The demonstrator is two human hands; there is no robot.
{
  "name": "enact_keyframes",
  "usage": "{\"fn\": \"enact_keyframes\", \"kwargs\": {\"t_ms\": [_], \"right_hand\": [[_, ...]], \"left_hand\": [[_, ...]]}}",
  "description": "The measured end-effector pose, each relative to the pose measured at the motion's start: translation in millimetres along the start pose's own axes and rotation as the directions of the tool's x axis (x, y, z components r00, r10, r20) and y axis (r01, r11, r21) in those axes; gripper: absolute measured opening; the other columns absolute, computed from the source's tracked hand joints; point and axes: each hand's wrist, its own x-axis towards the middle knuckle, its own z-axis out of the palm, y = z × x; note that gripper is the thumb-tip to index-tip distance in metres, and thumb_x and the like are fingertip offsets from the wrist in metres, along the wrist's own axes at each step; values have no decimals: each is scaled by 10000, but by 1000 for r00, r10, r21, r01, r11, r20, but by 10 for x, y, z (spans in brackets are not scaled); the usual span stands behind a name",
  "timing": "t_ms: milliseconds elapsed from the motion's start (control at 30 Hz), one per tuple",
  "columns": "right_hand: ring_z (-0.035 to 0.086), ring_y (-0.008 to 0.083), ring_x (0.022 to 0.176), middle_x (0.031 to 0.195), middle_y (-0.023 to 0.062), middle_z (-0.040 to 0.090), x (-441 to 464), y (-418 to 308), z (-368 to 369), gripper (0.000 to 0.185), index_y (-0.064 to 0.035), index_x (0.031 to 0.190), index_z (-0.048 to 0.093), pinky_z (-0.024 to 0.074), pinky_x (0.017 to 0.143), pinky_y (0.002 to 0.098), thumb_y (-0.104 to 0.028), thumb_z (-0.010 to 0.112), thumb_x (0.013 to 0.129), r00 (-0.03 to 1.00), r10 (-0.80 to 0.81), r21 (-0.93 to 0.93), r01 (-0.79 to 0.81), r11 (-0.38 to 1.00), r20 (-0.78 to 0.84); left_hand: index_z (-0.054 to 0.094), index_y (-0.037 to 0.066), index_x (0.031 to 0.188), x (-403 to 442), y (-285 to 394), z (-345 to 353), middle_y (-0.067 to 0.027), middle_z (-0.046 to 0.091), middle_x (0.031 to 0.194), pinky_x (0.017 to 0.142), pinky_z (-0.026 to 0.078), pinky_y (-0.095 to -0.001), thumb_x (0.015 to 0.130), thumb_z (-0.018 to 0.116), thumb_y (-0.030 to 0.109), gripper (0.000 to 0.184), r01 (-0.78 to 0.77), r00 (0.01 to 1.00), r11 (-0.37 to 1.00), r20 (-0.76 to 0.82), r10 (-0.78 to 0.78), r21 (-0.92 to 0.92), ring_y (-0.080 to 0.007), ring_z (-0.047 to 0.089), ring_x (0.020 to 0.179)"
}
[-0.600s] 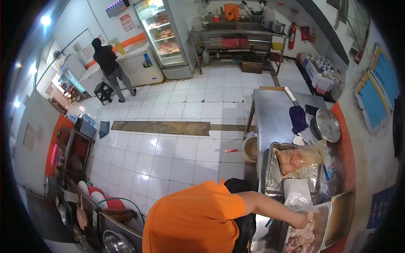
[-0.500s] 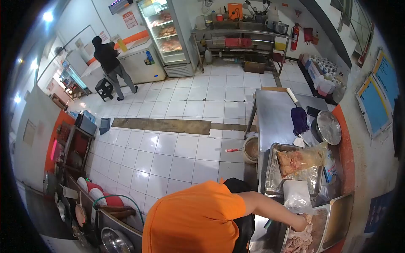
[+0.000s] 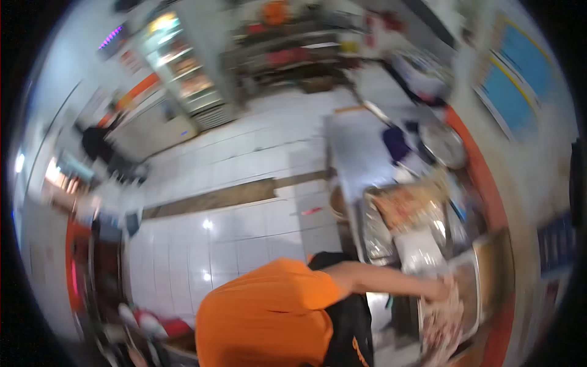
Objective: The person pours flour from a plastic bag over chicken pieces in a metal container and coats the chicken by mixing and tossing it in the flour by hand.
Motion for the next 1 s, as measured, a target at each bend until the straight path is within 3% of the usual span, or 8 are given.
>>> {"fn": "enact_keyframes", "kwargs": {"t_ms": [100,200,233,367,767,867,933,1000], "right_hand": [[462,293,1280,1401,171,483,-114,-167,490,510,-6,1378,469,386,1056,409,-276,564,955,848,-215,-38,225,974,-485],[478,208,1254,1395,126,486,51,310,174,603,27,1422,391,428,1006,289,-131,650,901,795,-435,-195,389,900,-423],[465,210,1268,1401,146,474,146,332,208,666,15,1444,356,422,1013,294,-105,679,874,805,-313,-112,298,948,-504],[613,238,1064,1157,175,618,412,446,163,690,-5,1368,458,501,891,348,-134,758,760,776,-380,-205,320,925,-503],[631,237,987,1097,173,632,375,-172,539,674,0,1341,479,507,845,339,-172,763,754,775,-295,-469,-2,883,-559],[670,234,857,890,120,705,533,-31,382,574,39,1288,501,527,785,356,-142,708,784,684,-417,-245,339,908,-599],[669,232,850,902,114,703,607,58,229,610,59,1309,466,531,791,338,-117,717,782,530,-667,-624,294,724,-524],[666,213,818,982,109,693,568,20,182,681,67,1365,382,541,775,308,-93,725,799,681,-504,-343,370,863,-531]], "left_hand": [[631,30,1028,-440,226,-745,-220,655,1019,864,484,-480,791,562,21,247,-115,942,843,-328,-75,-525,-379,622,976],[595,0,1047,-527,343,-1615,-264,656,941,770,503,-476,787,504,-48,279,387,918,796,274,-287,-465,-390,652,892],[587,-6,1015,-541,144,-1276,-245,658,848,713,511,-459,792,560,-33,226,101,985,837,-62,-158,-538,-376,662,799],[593,-8,974,-406,485,-2066,-96,665,815,640,506,-298,832,697,38,182,261,957,615,117,-265,-745,-169,654,752],[610,-1,941,-243,574,-2469,-75,666,760,650,505,-285,824,658,-21,128,177,963,712,-29,-267,-679,-154,650,709],[628,7,934,-265,591,-2556,-130,683,826,717,524,-359,788,623,-53,157,143,928,860,-237,-289,-489,-287,682,763],[640,13,906,-316,834,-2608,-134,691,866,734,528,-360,799,614,-53,129,-25,823,945,-544,-166,-326,-292,685,803],[656,21,875,-463,1114,-2598,-147,696,933,759,534,-354,806,598,-61,122,-164,803,916,-589,-91,-366,-306,686,869]]}}
